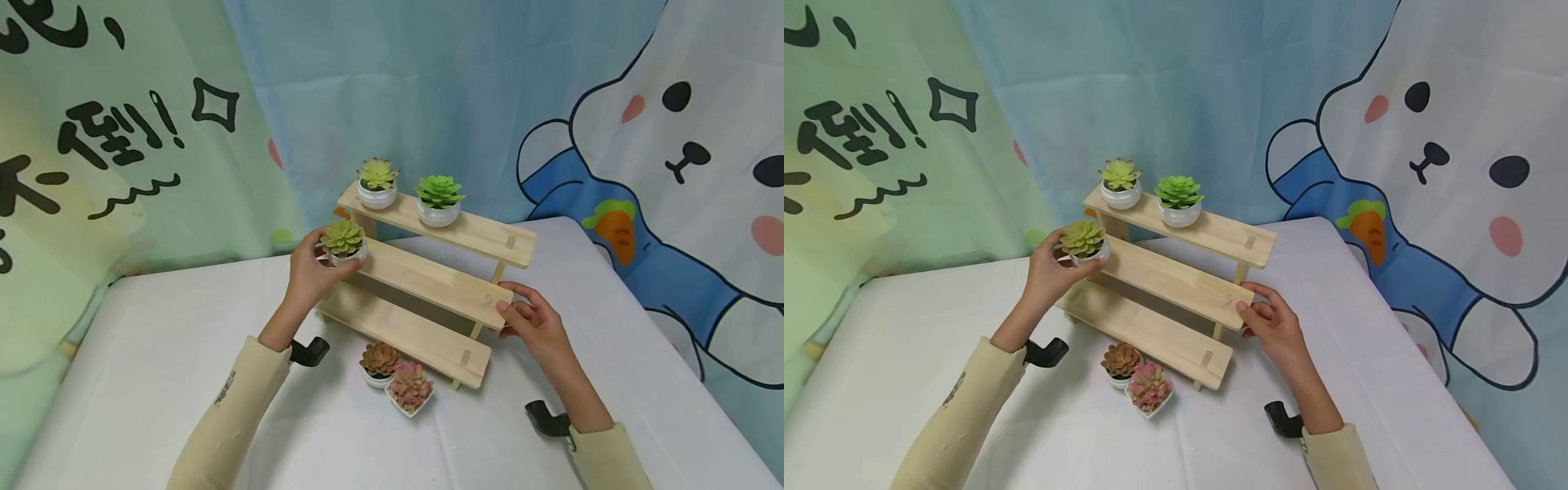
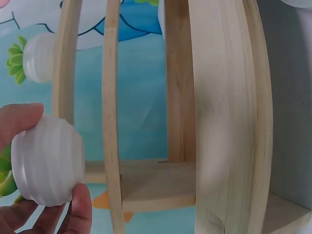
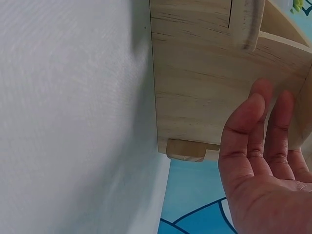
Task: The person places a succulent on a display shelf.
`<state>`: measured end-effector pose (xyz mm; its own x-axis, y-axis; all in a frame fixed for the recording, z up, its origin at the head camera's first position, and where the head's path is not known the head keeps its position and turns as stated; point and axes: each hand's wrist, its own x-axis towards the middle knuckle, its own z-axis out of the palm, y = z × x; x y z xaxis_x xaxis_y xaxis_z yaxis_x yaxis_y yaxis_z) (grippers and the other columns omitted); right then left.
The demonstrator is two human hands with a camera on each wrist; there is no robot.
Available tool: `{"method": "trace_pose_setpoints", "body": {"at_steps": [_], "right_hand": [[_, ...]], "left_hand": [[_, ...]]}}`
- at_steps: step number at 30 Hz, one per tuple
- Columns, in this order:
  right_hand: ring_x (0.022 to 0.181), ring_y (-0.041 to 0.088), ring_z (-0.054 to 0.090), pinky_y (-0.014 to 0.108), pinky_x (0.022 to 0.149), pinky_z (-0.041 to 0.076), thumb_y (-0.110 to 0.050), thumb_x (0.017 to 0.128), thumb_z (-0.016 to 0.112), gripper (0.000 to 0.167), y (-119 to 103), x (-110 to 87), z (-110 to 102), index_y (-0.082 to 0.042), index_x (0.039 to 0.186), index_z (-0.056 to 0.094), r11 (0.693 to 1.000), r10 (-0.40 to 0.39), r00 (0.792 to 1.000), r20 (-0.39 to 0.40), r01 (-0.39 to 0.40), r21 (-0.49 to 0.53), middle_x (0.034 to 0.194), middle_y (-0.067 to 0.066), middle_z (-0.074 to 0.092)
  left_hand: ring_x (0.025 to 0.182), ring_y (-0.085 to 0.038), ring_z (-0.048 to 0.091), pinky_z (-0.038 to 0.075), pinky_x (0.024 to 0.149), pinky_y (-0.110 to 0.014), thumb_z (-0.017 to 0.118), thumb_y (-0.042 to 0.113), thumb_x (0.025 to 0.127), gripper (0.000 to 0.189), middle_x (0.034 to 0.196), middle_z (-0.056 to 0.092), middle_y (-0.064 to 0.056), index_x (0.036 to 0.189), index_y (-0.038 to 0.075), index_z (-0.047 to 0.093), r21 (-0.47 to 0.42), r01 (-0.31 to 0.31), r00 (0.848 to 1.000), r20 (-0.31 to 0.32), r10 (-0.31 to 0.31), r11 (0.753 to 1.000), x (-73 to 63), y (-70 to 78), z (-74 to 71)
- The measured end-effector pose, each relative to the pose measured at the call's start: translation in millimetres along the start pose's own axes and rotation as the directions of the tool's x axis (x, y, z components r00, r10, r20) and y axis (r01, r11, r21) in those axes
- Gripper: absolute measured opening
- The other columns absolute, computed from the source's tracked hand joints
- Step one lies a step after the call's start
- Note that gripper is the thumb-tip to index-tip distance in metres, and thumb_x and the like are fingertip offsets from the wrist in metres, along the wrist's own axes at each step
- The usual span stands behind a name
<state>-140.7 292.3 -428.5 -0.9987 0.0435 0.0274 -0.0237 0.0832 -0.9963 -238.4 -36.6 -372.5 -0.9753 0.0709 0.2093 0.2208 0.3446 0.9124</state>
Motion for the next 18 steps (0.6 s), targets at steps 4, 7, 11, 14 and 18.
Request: {"method": "trace_pose_setpoints", "body": {"at_steps": [4,7,11,14,18], "right_hand": [[0.071,0.011,0.06,0.022,0.065,0.053,-0.016,0.099,0.059,0.034,0,-0.1,0,-0.015,0.132,0.052,1.0,0.003,1.0,0.003,-0.003,-0.007,0.08,-0.005,0.063],[0.071,0.011,0.06,0.022,0.065,0.053,-0.015,0.099,0.059,0.033,0,-0.5,0,-0.016,0.131,0.053,1.0,-0.002,1.0,0.003,0.002,0.001,0.079,-0.005,0.063],[0.071,0.01,0.06,0.022,0.065,0.053,-0.014,0.099,0.058,0.032,2,-0.3,0,-0.016,0.13,0.053,1.0,-0.017,1.0,0.01,0.016,0.011,0.078,-0.005,0.063],[0.071,0.011,0.06,0.023,0.065,0.053,-0.014,0.099,0.058,0.033,3,-0.2,0,-0.016,0.131,0.053,1.0,-0.019,1.0,0.018,0.019,0.002,0.079,-0.005,0.064],[0.07,0.012,0.06,0.023,0.065,0.053,-0.014,0.099,0.058,0.033,3,0.0,-1,-0.015,0.131,0.053,1.0,-0.023,1.0,0.013,0.023,-0.011,0.079,-0.005,0.063]], "left_hand": [[0.104,-0.037,0.061,0.053,0.081,-0.037,0.082,0.01,0.075,0.069,0.127,0.055,-0.022,0.134,-0.005,0.05,-0.001,0.015,1.0,0.018,-0.015,1.0,3.9,0.5,4.9],[0.109,-0.038,0.06,0.053,0.088,-0.044,0.082,0.011,0.077,0.069,0.127,0.054,-0.023,0.135,-0.006,0.049,0.002,0.01,0.999,0.038,-0.01,1.0,6.8,0.9,8.9],[0.108,-0.039,0.059,0.052,0.088,-0.045,0.082,0.011,0.077,0.068,0.126,0.054,-0.025,0.134,-0.007,0.049,0.026,-0.005,0.999,0.043,0.004,1.0,9.5,0.1,13.1],[0.103,-0.038,0.061,0.053,0.085,-0.043,0.082,0.011,0.076,0.065,0.122,0.056,-0.024,0.131,-0.007,0.052,0.048,-0.01,0.999,0.041,0.008,0.999,11.1,-0.9,16.5],[0.097,-0.036,0.061,0.053,0.08,-0.04,0.083,0.012,0.076,0.063,0.119,0.058,-0.023,0.128,-0.006,0.054,0.061,-0.026,0.998,0.054,0.022,0.998,13.2,-2.2,21.3]]}}
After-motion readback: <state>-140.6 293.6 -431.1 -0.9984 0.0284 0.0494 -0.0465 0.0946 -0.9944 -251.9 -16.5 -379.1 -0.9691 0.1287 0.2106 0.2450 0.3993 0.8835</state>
